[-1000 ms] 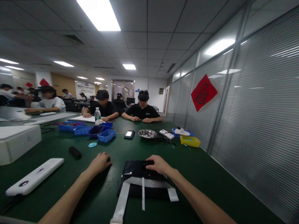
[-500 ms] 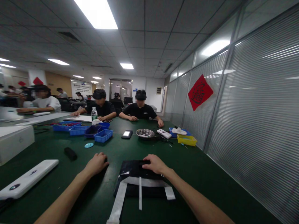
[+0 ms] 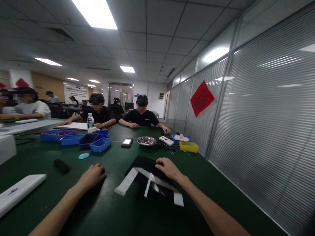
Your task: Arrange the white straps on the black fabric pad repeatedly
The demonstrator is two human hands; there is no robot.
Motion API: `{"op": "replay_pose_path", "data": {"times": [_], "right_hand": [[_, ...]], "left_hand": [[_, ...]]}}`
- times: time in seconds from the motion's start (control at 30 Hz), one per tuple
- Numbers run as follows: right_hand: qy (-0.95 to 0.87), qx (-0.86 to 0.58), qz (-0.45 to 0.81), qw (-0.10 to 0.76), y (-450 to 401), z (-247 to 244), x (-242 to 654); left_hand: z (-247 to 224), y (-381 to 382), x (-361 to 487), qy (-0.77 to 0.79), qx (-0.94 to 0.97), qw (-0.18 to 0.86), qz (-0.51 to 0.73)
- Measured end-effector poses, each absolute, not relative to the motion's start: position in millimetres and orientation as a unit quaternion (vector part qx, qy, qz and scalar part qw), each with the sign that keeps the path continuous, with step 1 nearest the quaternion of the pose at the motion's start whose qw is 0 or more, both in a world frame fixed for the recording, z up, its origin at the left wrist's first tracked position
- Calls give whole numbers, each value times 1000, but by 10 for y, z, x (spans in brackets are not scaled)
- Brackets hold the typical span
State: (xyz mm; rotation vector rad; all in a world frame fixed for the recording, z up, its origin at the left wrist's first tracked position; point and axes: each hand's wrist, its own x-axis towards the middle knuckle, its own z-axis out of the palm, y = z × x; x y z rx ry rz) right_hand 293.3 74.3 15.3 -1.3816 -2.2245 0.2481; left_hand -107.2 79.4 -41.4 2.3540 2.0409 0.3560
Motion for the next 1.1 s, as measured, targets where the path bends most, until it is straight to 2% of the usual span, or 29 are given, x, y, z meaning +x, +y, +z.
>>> {"op": "replay_pose_path", "data": {"times": [0.3, 0.5, 0.73, 1.1], "right_hand": [[-647, -703, 71, 287, 617, 252, 4585], [-515, -823, -19, 240, 284, 138, 5517], [-472, -862, -73, 171, 192, 25, 5664], [-484, -864, -84, 115, 205, -86, 5589]], "left_hand": [[-463, 814, -1071, 640, 758, -2, 129], [-516, 861, -1100, 637, 757, 4, 146], [-573, 901, -1149, 631, 763, 9, 138], [-605, 929, -1175, 629, 766, 6, 136]]}}
